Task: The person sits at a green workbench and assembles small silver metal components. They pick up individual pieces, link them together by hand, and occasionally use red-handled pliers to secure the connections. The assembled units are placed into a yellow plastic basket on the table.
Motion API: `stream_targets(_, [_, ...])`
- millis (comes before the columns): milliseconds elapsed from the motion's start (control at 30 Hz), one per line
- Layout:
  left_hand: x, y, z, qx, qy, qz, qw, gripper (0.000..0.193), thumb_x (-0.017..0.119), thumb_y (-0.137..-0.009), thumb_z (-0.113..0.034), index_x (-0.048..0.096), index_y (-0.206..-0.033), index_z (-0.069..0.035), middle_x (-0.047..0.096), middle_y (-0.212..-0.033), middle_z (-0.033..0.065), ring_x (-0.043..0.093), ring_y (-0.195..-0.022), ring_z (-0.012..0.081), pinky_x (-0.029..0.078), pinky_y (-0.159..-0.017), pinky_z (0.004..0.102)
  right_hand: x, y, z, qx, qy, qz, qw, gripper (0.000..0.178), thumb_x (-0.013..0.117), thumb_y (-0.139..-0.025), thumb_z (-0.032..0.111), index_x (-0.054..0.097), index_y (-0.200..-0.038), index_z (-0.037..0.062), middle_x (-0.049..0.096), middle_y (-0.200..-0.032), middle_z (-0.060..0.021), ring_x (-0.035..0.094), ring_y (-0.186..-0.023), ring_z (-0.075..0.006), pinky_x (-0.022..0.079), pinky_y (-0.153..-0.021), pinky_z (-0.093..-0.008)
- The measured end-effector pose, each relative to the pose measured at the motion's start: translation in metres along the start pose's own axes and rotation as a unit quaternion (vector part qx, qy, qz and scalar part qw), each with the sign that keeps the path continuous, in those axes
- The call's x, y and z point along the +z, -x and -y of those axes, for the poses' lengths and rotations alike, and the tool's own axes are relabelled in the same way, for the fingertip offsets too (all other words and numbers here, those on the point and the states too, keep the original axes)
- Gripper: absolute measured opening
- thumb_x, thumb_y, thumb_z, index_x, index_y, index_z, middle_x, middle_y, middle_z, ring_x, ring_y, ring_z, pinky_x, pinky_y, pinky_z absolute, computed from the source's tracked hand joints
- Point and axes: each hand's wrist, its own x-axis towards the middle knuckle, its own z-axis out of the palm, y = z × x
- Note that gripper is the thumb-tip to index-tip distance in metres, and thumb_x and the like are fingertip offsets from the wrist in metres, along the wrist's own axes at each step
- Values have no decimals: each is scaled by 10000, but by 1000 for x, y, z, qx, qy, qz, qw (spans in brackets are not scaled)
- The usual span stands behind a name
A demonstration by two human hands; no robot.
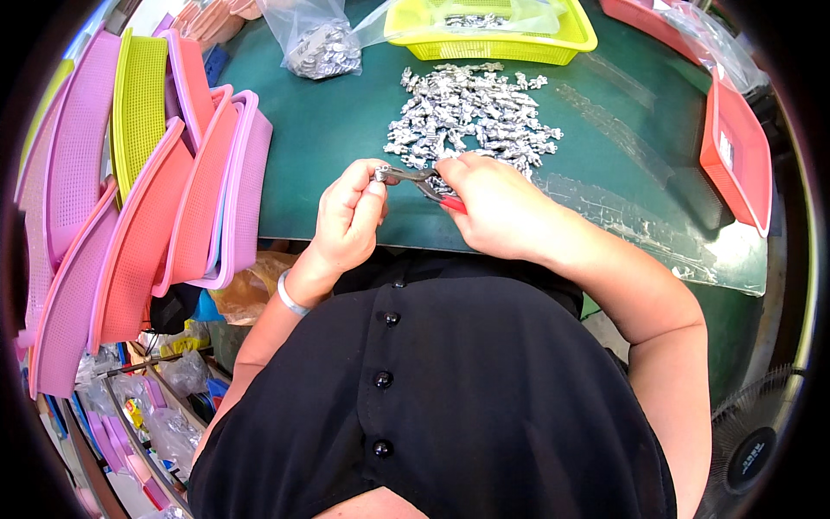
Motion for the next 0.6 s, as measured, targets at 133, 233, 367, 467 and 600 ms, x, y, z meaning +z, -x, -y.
stream_targets(133, [1, 3, 2, -31, 42, 5, 999, 166, 375, -907, -70, 510, -941, 20, 473, -670, -9, 402, -529, 33, 346, -487, 183, -1, 0, 7, 11, -11, -6, 1000, 251, 594, -773, 164, 528, -933, -17, 569, -792, -182, 563, -759, -362, 453, -676, -417])
stream_targets(233, [4, 5, 3, -15, 55, -1, 998, 171, 368, -909, -65, 506, -956, 26, 472, -699, 1, 407, -545, 40, 352, -498, 184, -4, -1, 8, 7, -7, 5, 1000, 239, 591, -779, 170, 531, -926, -8, 570, -756, -165, 565, -735, -351, 452, -655, -414])
stream_targets(367, [0, 5, -1, -20, 108, -16, 994, 170, 364, -905, -46, 504, -966, 29, 461, -696, 1, 410, -551, 48, 357, -505, 188, -9, 1, 6, -21, -18, 12, 1000, 232, 590, -784, 180, 531, -914, -3, 570, -755, -158, 569, -724, -335, 449, -637, -412])
stream_targets(467, [-1, 3, -2, 4, 84, -12, 996, 169, 365, -901, -35, 505, -967, 30, 457, -692, -1, 408, -548, 48, 356, -503, 187, -8, 2, 4, -18, -8, 1, 1000, 233, 592, -780, 184, 527, -905, -1, 568, -749, -157, 568, -721, -333, 450, -634, -411])
stream_targets(600, [-2, 2, -6, 12, 50, -3, 999, 169, 368, -897, -31, 512, -955, 36, 468, -702, 1, 408, -541, 39, 350, -494, 181, -8, 1, 5, -19, -7, -5, 1000, 227, 594, -776, 181, 524, -897, 2, 565, -740, -156, 565, -715, -336, 450, -629, -409])
